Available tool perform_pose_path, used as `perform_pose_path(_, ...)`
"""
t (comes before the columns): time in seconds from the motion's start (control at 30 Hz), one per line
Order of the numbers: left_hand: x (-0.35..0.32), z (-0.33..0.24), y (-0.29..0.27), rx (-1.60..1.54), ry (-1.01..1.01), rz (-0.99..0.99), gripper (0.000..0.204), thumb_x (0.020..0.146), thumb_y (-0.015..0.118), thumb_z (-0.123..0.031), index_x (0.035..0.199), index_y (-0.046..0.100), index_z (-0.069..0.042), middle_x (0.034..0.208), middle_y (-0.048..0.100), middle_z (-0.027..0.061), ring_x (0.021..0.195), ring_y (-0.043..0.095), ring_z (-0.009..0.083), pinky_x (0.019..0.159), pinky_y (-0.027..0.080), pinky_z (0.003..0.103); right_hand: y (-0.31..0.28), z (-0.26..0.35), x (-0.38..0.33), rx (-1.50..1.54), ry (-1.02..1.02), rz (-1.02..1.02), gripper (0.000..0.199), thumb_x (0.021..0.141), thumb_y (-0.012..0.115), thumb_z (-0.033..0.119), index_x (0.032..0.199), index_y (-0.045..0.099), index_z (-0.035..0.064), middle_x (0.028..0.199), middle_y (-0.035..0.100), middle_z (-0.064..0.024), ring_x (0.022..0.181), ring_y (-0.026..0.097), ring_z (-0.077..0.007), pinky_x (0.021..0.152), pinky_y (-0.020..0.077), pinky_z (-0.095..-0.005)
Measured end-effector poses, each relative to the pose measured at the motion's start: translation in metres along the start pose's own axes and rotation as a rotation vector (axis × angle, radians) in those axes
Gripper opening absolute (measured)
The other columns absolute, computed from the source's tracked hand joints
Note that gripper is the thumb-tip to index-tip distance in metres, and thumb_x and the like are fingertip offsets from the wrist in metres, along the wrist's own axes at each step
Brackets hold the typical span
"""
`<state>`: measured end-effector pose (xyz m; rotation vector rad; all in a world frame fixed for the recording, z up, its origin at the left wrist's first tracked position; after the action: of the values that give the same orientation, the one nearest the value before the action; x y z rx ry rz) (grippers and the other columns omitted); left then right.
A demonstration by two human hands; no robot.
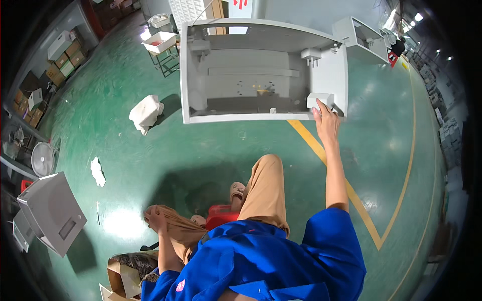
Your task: Inspecting and moving large metal electrical or equipment enclosures.
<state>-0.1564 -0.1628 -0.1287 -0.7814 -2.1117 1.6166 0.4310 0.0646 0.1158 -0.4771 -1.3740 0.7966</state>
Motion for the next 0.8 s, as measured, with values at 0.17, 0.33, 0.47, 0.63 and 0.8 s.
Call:
perform_pose_path(0.17,-0.003,0.001,-0.008,0.003,-0.033,0.026,0.029,0.079,0.051,-0.035,0.106,0.055,-0.027,0.133,0.026,0.0149,0.119,0.028,0.0391,0.088,0.035,0.054,-0.028,-0.024,0.062,0.18,0.077,-0.311,0.029,0.084,0.049,0.028,0.1,0.059,0.0059,0.09,0.062,-0.0105,0.078,0.06,-0.0234,0.067,0.0457,-0.032)
perform_pose_path(0.33,0.0,0.011,0.001,0.031,-0.023,0.034,0.03,0.08,0.049,-0.036,0.108,0.054,-0.027,0.134,0.025,0.0151,0.118,0.028,0.0403,0.089,0.035,0.053,-0.03,-0.095,0.165,0.494,0.274,-0.533,0.04,0.084,0.047,0.037,0.104,0.057,0.0049,0.097,0.061,-0.0126,0.089,0.058,-0.024,0.077,0.0422,-0.0299)
perform_pose_path(0.47,-0.003,0.008,-0.001,-0.01,-0.017,0.035,0.031,0.079,0.05,-0.034,0.108,0.054,-0.025,0.134,0.024,0.0152,0.118,0.028,0.0407,0.091,0.034,0.05,0.009,-0.144,0.216,0.543,0.332,-0.239,0.046,0.08,0.051,0.042,0.105,0.057,0.0047,0.099,0.06,-0.0124,0.094,0.055,-0.021,0.081,0.0384,-0.029)
perform_pose_path(0.63,0.004,0.023,0.01,-0.035,0.097,-0.058,0.03,0.079,0.05,-0.033,0.107,0.055,-0.023,0.132,0.028,0.0164,0.116,0.03,0.043,0.09,0.035,0.051,0.056,-0.145,0.232,0.904,0.278,-0.042,0.029,0.079,0.055,0.019,0.103,0.059,0.0026,0.099,0.059,-0.005,0.092,0.052,-0.013,0.082,0.0363,-0.0242)
perform_pose_path(0.8,-0.006,0.022,-0.002,0.016,0.022,-0.109,0.03,0.08,0.049,-0.033,0.107,0.055,-0.022,0.131,0.028,0.0173,0.115,0.03,0.0442,0.088,0.035,0.053,0.075,-0.156,0.244,0.953,0.383,-0.005,0.025,0.08,0.057,0.013,0.103,0.059,0.0035,0.096,0.058,-0.0009,0.091,0.05,-0.0101,0.082,0.0366,-0.0224)
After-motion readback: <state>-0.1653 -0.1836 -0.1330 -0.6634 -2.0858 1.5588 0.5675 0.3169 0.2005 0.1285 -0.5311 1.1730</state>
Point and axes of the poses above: each hand's wrist, its own x-axis towards the middle knuckle, its own y-axis out of the palm, z = x × y, the point moved 3 cm from there along x, towards the middle knuckle
